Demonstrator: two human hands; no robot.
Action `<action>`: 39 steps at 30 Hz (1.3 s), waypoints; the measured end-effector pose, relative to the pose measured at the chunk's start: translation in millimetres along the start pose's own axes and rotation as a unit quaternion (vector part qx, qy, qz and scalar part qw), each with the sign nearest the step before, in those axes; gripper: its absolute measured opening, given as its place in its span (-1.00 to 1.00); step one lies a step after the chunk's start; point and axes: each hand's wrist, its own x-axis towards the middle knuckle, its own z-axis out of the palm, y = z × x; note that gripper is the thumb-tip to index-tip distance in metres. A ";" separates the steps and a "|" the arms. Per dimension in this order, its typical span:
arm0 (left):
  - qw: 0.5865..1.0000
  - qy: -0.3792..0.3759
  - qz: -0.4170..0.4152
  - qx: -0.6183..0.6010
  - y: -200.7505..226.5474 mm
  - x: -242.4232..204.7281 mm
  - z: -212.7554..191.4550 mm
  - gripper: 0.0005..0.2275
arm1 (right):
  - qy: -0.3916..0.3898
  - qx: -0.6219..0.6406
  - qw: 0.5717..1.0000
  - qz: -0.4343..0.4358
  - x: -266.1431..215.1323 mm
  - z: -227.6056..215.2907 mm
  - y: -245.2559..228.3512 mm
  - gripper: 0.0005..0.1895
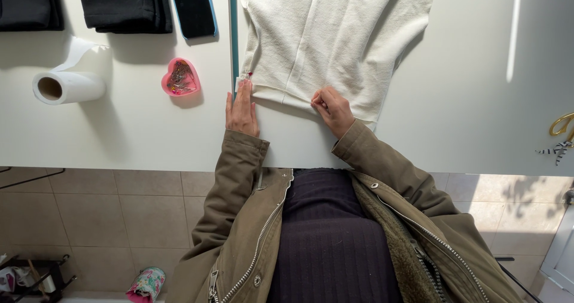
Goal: The person folds the hem of a white garment on a table and secures it with straight pins. They repeatedly fold the fabric edge and insert pins from a nearby container to hold the fold in place.
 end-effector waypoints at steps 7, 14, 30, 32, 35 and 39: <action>0.984 -0.093 0.043 0.144 3.7 3.4 -2.2 -0.44 | -0.003 0.024 0.998 -0.053 -5.3 -3.1 3.2 -0.83; 0.963 -0.074 0.052 0.253 25.9 2.5 5.5 -0.34 | -0.006 0.012 1.000 -0.020 -3.2 1.0 8.3 -0.82; 0.960 -0.107 0.212 0.149 54.0 15.3 47.1 -0.46 | -0.019 -0.098 0.993 -0.062 -60.9 -55.2 17.0 -0.81; 0.958 -0.078 0.235 0.146 59.7 22.8 48.2 -0.53 | -0.015 -0.119 0.991 -0.055 -68.3 -53.2 29.0 -0.82; 0.951 -0.074 0.295 0.053 76.4 39.2 48.8 -0.63 | 0.025 -0.087 0.996 -0.005 -69.2 -52.1 40.8 -0.82; 0.945 -0.079 0.317 -0.027 84.0 50.5 54.5 -0.79 | 0.028 -0.037 0.999 0.027 -73.7 -53.0 44.5 -0.83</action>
